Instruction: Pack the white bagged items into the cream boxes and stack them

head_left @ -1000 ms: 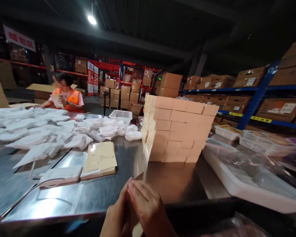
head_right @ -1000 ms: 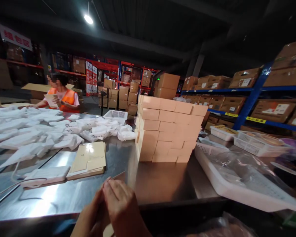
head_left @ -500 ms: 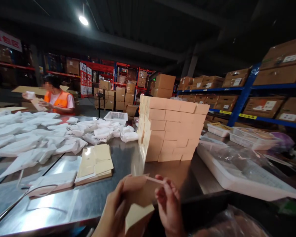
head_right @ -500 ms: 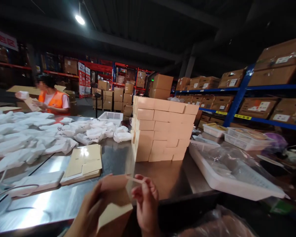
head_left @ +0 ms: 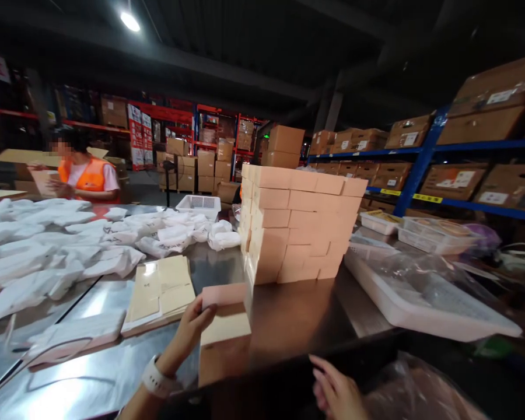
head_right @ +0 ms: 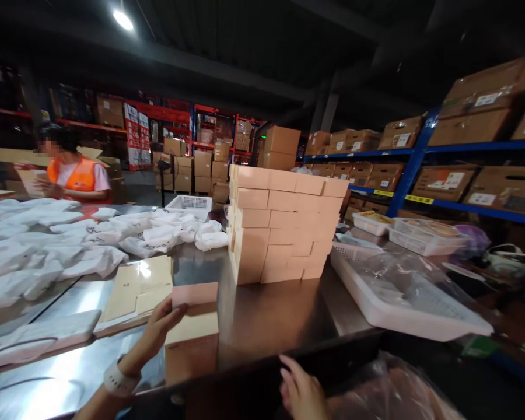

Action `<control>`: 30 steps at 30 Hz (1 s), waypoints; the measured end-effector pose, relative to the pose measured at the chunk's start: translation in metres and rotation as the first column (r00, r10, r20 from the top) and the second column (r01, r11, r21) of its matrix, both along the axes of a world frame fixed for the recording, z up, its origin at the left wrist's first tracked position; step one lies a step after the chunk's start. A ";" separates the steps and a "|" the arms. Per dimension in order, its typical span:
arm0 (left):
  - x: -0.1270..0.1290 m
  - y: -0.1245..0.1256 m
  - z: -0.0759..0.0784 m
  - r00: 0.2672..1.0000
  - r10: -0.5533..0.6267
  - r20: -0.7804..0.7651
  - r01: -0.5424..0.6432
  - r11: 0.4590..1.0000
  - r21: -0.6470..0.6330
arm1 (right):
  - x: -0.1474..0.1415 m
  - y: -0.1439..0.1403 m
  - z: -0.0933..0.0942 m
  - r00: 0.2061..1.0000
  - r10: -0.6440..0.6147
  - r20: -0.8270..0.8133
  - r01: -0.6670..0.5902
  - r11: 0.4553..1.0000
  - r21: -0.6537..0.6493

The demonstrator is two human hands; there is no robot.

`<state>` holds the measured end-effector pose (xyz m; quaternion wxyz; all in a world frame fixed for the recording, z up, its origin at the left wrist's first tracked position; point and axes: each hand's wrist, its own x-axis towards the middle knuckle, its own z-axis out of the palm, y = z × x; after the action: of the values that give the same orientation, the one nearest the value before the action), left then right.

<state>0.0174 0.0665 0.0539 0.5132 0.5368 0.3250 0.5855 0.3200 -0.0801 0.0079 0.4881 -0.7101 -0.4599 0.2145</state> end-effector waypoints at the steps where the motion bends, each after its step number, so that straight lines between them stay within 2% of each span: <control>1: 0.001 -0.002 0.001 1.000 -0.030 -0.003 0.030 0.999 -0.016 | -0.022 0.019 0.010 0.988 0.119 -0.103 -0.110 0.990 0.090; 3: 0.003 -0.005 0.005 0.997 -0.073 -0.007 0.072 0.997 -0.042 | -0.064 0.058 0.033 0.910 0.334 -0.246 -0.249 0.914 0.321; 6: 0.004 -0.008 0.010 0.995 -0.095 -0.006 0.094 0.994 -0.061 | -0.114 0.101 0.058 0.738 0.542 -0.402 -0.399 0.831 0.388; 9: 0.005 -0.010 0.012 0.996 -0.089 0.002 0.089 0.994 -0.056 | -0.138 0.115 0.064 0.586 0.615 -0.527 -0.492 0.787 0.372; 12: 0.008 -0.010 0.006 0.998 -0.057 0.012 0.057 0.998 -0.037 | -0.142 0.112 0.057 0.515 0.614 -0.598 -0.474 0.786 0.398; 15: 0.012 -0.008 -0.007 0.999 0.035 0.032 -0.036 0.999 0.018 | -0.137 0.109 0.043 0.537 0.650 -0.538 -0.441 0.760 0.478; 17: 0.013 -0.006 -0.016 0.991 0.123 0.046 -0.127 0.988 0.088 | -0.131 0.111 0.033 0.635 0.693 -0.341 -0.451 0.691 0.565; 19: 0.010 -0.004 -0.023 0.985 0.166 0.046 -0.172 0.965 0.196 | -0.125 0.116 0.023 0.743 0.664 -0.087 -0.474 0.613 0.632; 21: 0.004 -0.004 -0.025 0.993 0.119 0.009 -0.116 0.937 0.330 | -0.120 0.120 0.015 0.799 0.598 0.065 -0.481 0.569 0.667; 23: -0.004 -0.006 -0.023 0.997 0.030 -0.064 0.002 0.895 0.447 | -0.119 0.123 0.012 0.819 0.565 0.104 -0.471 0.557 0.684; 24: -0.008 -0.007 -0.022 0.992 0.008 -0.129 0.060 0.857 0.512 | -0.119 0.123 0.011 0.824 0.553 0.124 -0.472 0.548 0.691; 26: -0.014 -0.011 -0.021 0.959 0.053 -0.279 0.143 0.761 0.633 | -0.121 0.121 0.012 0.830 0.534 0.163 -0.479 0.532 0.698; 28: -0.017 -0.016 -0.022 0.911 0.164 -0.377 0.174 0.677 0.715 | -0.124 0.117 0.013 0.834 0.519 0.189 -0.483 0.519 0.705; 30: -0.017 -0.019 -0.025 0.885 0.224 -0.408 0.174 0.653 0.737 | -0.126 0.114 0.014 0.836 0.509 0.204 -0.484 0.507 0.713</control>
<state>0.0008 0.0476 0.0286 0.1407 0.8198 0.1718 0.5279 0.1938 0.0340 0.0223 0.6577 -0.2834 -0.6814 0.1506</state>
